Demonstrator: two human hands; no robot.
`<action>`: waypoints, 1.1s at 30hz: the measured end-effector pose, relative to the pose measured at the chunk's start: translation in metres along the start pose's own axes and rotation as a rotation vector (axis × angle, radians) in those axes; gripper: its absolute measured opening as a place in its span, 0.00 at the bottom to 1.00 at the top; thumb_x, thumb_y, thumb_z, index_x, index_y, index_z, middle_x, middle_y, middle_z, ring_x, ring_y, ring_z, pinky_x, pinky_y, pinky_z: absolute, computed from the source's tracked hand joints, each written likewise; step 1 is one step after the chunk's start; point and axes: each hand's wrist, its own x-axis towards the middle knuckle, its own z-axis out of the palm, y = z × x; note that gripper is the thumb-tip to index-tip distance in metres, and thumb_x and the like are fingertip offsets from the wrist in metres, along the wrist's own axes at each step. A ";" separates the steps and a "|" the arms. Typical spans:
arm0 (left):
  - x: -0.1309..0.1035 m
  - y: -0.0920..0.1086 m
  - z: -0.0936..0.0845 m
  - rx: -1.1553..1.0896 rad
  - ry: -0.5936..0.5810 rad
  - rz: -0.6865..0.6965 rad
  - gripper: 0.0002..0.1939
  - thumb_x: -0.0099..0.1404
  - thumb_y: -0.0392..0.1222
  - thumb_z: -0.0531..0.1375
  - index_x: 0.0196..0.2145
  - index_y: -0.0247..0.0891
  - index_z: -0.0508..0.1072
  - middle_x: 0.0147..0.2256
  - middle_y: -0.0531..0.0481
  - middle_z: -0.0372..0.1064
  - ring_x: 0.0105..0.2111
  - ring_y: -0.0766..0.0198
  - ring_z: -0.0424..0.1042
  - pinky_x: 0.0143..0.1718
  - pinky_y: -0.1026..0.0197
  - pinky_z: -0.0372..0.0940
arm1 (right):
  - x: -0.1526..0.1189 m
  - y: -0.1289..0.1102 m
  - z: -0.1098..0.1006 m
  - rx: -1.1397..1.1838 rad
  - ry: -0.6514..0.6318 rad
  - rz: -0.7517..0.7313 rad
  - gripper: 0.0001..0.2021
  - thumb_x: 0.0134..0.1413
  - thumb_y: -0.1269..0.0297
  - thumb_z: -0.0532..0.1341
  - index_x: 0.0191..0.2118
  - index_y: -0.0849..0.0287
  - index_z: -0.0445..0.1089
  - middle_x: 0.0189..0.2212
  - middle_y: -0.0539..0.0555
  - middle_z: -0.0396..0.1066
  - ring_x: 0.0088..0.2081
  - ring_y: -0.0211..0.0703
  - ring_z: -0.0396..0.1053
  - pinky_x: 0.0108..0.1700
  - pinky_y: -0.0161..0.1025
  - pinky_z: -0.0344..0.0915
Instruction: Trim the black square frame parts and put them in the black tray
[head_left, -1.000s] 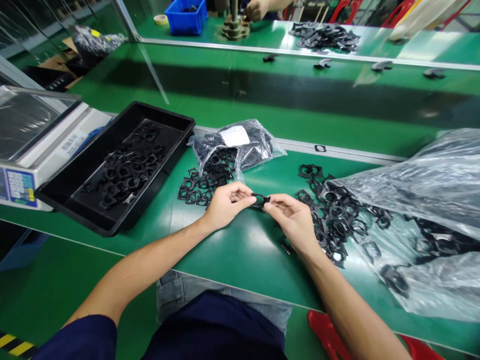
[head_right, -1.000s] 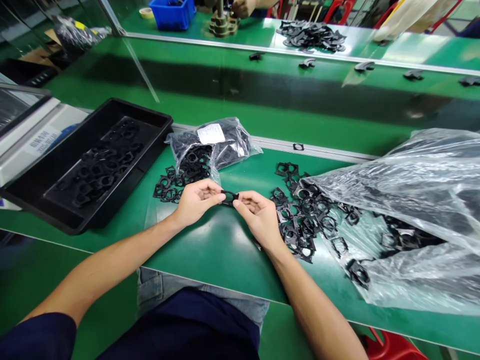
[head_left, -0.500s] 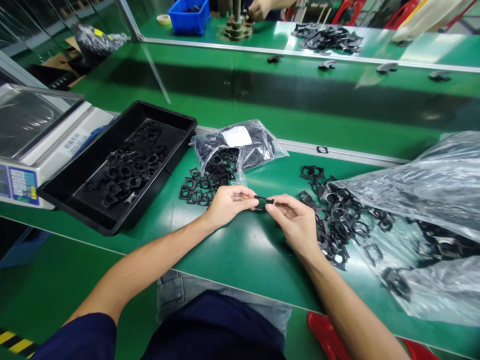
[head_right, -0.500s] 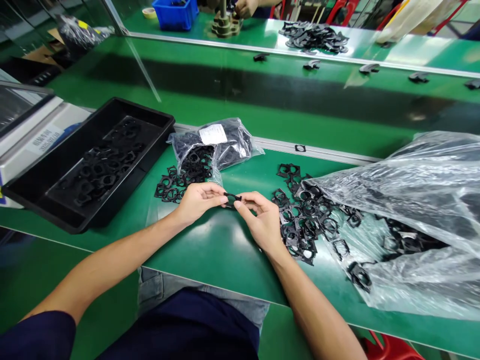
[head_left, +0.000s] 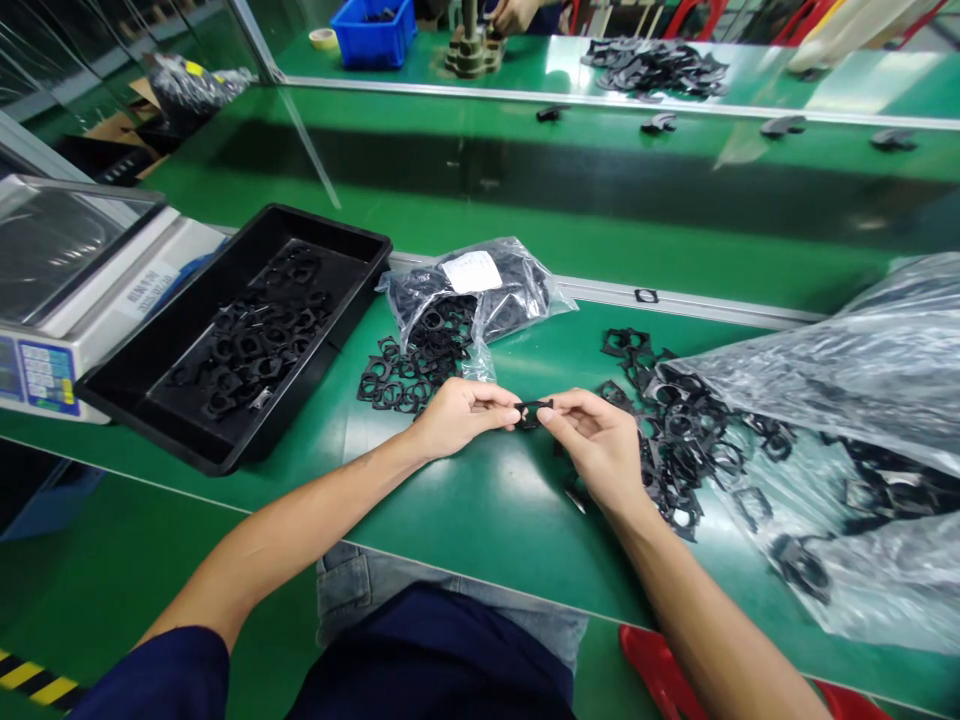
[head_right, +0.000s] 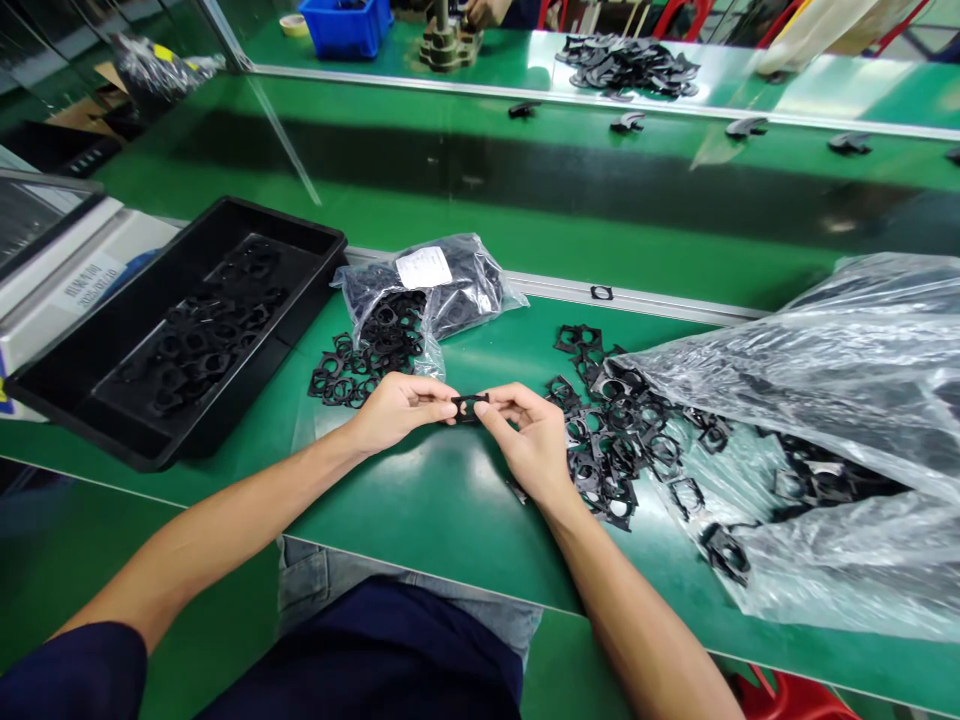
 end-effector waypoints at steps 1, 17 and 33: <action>0.000 0.001 0.000 0.000 -0.015 -0.003 0.17 0.53 0.49 0.73 0.33 0.32 0.81 0.28 0.47 0.78 0.29 0.65 0.76 0.35 0.63 0.71 | 0.000 0.000 0.000 0.004 0.002 0.006 0.13 0.46 0.53 0.74 0.31 0.56 0.77 0.30 0.52 0.77 0.31 0.41 0.74 0.39 0.40 0.74; -0.007 0.004 0.011 0.184 0.118 0.187 0.14 0.59 0.46 0.69 0.37 0.35 0.75 0.34 0.49 0.75 0.30 0.70 0.72 0.31 0.68 0.64 | -0.004 -0.002 0.003 -0.226 0.030 -0.201 0.07 0.59 0.57 0.66 0.38 0.53 0.78 0.34 0.53 0.73 0.35 0.43 0.72 0.38 0.41 0.73; -0.004 0.000 0.008 -0.086 0.051 0.047 0.19 0.57 0.46 0.71 0.42 0.36 0.71 0.33 0.52 0.73 0.30 0.68 0.76 0.37 0.65 0.70 | -0.006 -0.005 0.005 -0.340 -0.095 -0.186 0.11 0.62 0.54 0.64 0.34 0.55 0.75 0.31 0.53 0.74 0.32 0.43 0.72 0.38 0.40 0.72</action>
